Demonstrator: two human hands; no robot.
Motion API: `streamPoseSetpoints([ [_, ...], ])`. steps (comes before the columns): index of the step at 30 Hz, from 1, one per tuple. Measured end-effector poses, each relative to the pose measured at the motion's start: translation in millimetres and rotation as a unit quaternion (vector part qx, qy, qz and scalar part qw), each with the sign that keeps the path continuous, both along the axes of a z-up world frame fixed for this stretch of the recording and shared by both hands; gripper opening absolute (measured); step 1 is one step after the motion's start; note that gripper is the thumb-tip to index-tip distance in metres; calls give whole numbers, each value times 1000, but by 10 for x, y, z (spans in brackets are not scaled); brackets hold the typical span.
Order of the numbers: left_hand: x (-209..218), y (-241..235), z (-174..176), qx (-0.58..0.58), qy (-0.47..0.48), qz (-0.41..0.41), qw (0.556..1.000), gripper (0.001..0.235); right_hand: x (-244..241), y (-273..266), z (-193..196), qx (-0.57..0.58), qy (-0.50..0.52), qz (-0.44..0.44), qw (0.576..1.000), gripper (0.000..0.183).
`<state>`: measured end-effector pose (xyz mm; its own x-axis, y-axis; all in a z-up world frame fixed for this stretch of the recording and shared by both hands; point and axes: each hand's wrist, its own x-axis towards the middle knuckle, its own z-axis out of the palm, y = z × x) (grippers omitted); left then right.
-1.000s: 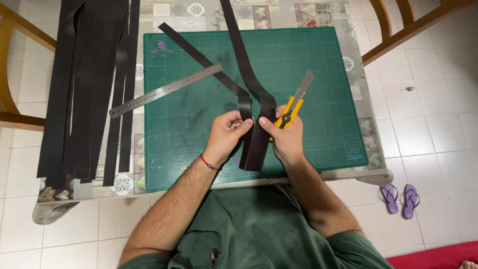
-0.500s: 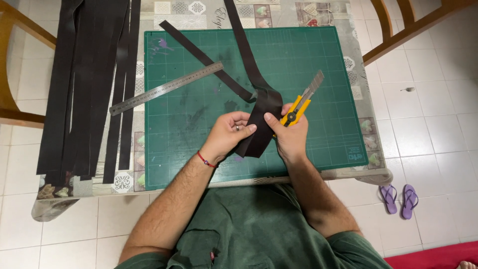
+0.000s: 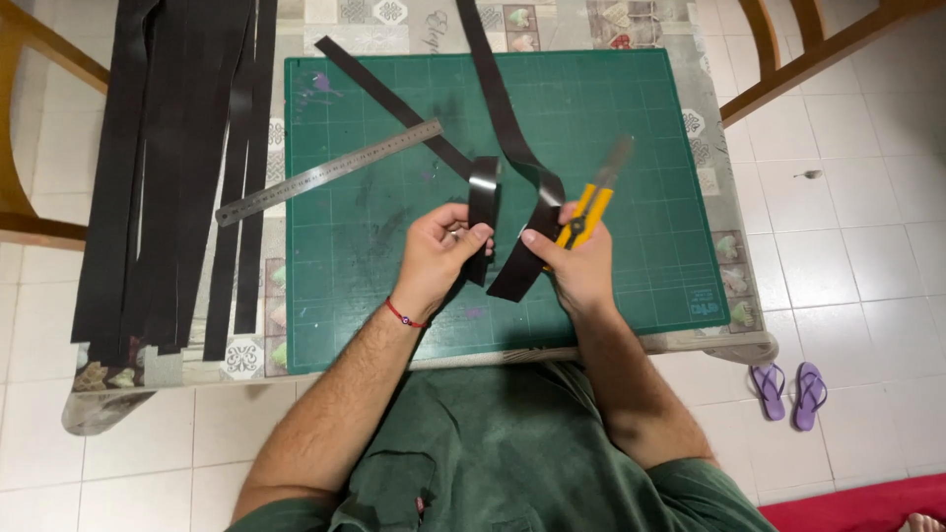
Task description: Cutting strips of dark material using a utility knife and a metal ruler on a green cutting mat.
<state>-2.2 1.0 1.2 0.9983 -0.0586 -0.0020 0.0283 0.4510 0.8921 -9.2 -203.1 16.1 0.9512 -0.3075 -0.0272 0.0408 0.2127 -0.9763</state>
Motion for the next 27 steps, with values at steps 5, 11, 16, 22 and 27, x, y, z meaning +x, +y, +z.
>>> streamPoseSetpoints([
  [5,-116,-62,17,-4,-60,-11,998,26,-50,-221,204,-381,51,37,922,45],
  [11,-466,-154,241,-8,-64,-40,997,35,-88,-310,160,-354,-96,49,929,37],
  [16,-344,84,593,166,-120,-83,975,29,-158,-86,372,-37,-38,136,989,42],
  [22,206,652,602,769,-150,67,617,72,-152,-388,422,37,-157,41,986,44],
  [27,378,648,131,786,-36,-18,616,95,-19,-1144,625,176,-214,-10,961,35],
])
